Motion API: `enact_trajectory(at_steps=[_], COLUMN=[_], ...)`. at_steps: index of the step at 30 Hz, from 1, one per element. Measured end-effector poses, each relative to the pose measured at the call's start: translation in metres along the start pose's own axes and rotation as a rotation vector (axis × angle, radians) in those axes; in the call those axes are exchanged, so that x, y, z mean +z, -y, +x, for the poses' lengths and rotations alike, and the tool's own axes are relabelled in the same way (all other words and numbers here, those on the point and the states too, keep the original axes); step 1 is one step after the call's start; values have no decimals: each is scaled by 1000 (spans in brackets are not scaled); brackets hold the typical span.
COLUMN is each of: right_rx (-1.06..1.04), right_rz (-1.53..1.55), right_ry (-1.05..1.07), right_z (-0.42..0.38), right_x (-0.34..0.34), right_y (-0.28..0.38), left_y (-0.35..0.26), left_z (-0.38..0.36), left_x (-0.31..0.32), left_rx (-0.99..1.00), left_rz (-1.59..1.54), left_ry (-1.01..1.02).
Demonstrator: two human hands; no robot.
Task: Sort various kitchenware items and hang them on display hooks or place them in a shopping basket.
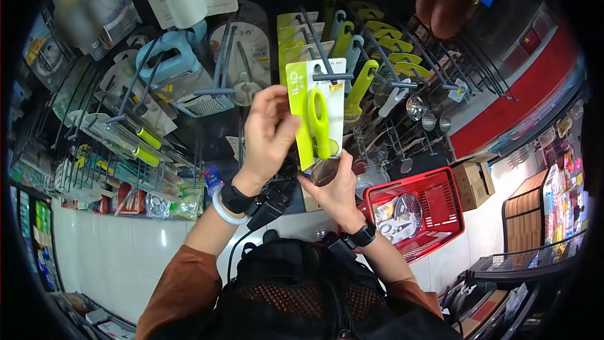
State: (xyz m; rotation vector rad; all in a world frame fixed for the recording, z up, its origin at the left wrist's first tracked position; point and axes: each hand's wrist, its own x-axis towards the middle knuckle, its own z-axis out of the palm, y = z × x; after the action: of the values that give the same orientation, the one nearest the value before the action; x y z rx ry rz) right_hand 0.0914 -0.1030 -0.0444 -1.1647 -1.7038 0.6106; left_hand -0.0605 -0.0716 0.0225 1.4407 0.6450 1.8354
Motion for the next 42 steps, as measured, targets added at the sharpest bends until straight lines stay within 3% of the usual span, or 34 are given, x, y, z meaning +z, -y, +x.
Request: enact_trajectory(at_steps=[3, 8, 11, 18, 24, 28, 30, 32, 35, 38, 42], right_rx=[24, -37, 10, -28, 381, 397, 623, 821, 1156, 1220, 1438], right_rz=[-18, -75, 92, -14, -113, -328, -325, -449, -372, -427, -170], right_ry=[24, 62, 171, 78, -1, -193, -255, -206, -181, -117, 25], right_z=[6, 14, 15, -11, -55, -111, -138, -179, -211, -236, -224], right_x=[5, 6, 2, -17, -79, -124, -149, -170, -189, -189, -185], right_y=[-1, -8, -10, -52, -109, -178, -189, -229, -239, -273, -310], left_y=[-1, 13, 13, 28, 45, 56, 56, 60, 60, 64, 72], left_z=[7, 15, 16, 23, 24, 19, 6, -17, -57, -89, -104], left_x=[16, 9, 6, 2, -13, -27, -21, -28, -31, -40, -14], left_rx=[-120, -162, -234, -182, -146, -151, -109, -156, -253, -351, -718], left_rz=[26, 142, 124, 112, 182, 276, 333, 368, 492, 546, 431], left_ry=[-112, -69, -30, -101, -81, -106, -159, -186, -218, -241, 24])
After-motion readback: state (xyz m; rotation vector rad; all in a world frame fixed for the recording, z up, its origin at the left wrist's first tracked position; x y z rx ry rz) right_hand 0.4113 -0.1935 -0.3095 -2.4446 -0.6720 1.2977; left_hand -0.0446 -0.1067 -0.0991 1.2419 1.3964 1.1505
